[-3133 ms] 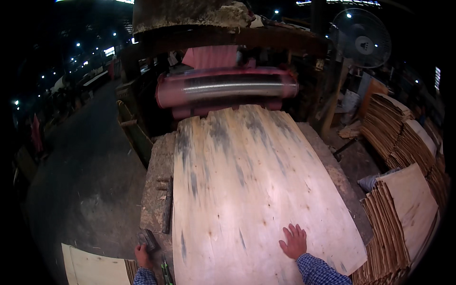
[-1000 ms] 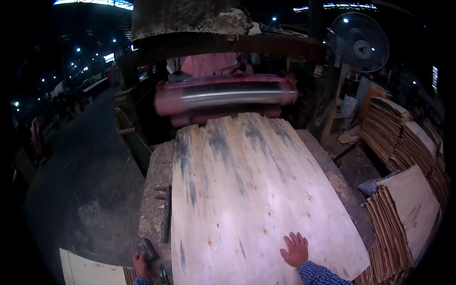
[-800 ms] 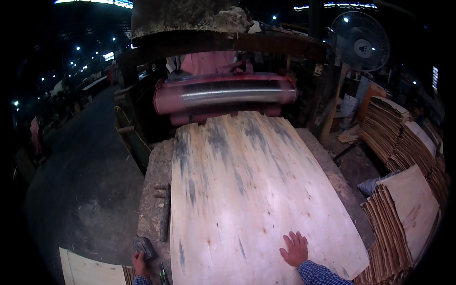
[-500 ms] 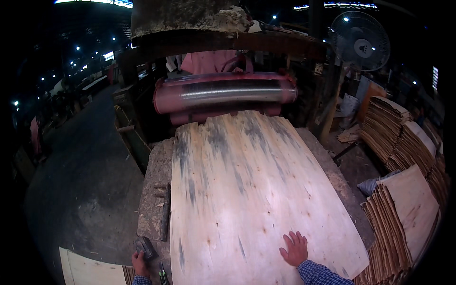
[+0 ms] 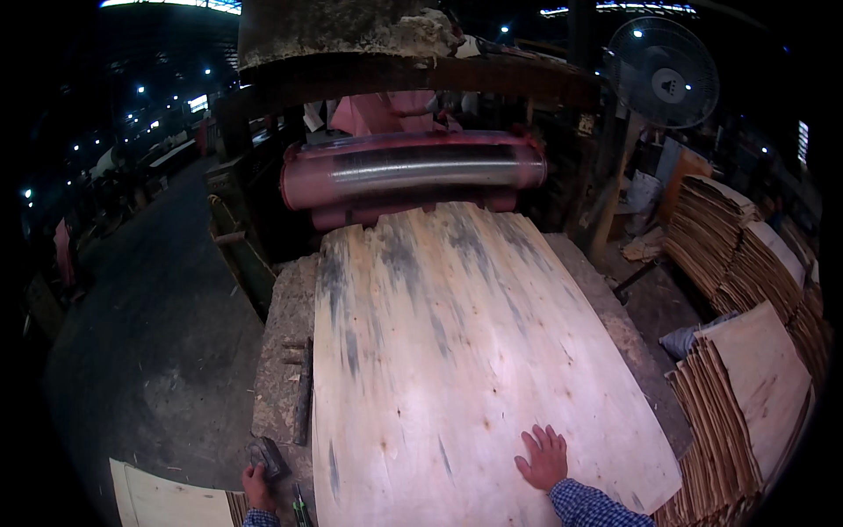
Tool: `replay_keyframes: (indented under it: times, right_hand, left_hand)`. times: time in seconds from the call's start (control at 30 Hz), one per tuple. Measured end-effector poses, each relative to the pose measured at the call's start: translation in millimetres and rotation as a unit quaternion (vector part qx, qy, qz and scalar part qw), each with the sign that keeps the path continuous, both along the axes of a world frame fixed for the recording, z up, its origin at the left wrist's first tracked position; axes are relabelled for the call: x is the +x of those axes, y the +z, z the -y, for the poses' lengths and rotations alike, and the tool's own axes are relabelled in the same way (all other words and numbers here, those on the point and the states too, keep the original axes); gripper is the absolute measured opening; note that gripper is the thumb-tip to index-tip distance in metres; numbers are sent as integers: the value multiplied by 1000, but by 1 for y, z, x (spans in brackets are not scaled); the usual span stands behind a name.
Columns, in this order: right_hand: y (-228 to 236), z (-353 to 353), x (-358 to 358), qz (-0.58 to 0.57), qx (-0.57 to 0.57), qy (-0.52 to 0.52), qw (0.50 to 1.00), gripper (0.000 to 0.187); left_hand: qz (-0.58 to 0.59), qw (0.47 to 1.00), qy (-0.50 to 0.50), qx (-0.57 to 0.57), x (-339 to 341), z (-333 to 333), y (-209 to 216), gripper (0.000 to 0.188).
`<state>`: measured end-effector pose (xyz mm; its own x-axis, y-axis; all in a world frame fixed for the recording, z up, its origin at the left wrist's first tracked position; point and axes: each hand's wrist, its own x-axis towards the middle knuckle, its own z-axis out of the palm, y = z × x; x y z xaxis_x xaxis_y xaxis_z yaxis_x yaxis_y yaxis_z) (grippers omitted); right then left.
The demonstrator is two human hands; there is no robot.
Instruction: The person selects wood veneer sheets from a stack and feeds them one at a time into a rolling machine.
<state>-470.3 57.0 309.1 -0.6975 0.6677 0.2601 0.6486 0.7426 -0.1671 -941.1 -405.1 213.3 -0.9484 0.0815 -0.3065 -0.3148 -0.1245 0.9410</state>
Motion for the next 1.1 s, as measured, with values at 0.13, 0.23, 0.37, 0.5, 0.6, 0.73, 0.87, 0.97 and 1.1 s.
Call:
replay_keyframes:
  times: [0.13, 0.23, 0.37, 0.5, 0.6, 0.73, 0.87, 0.97, 1.1]
  right_hand:
    - [0, 0, 0, -3, -1, 2, 1000, 59]
    - [0, 0, 0, -2, 2, 3, 1000, 59]
    - [0, -1, 0, 4, -4, -1, 1000, 59]
    - [0, -1, 0, 6, -4, -2, 1000, 59]
    - [-1, -1, 0, 7, -2, -1, 1000, 59]
    - [-1, -1, 0, 10, 4, -1, 1000, 59]
    - [0, 0, 0, 10, 2, -2, 1000, 59]
    - [0, 0, 0, 8, 1, -1, 1000, 59]
    - [1, -1, 0, 6, 1, 1, 1000, 59]
  left_hand:
    - [-11, 1000, 17, -13, 2, -2, 4, 33]
    - [-10, 1000, 14, -25, 6, -5, 10, 33]
    - [-10, 998, 11, -54, 9, -8, 20, 33]
    - [-10, 999, 12, -42, 11, -10, 25, 32]
    - [-5, 999, 17, -33, 11, -11, 24, 33]
    - [0, 1000, 13, -17, 10, -9, 20, 34]
    - [-2, 1000, 3, -24, 7, -5, 14, 36]
    - [-7, 1000, 4, -28, 4, -3, 10, 36]
    - [-11, 1000, -10, -18, 4, -2, 8, 36]
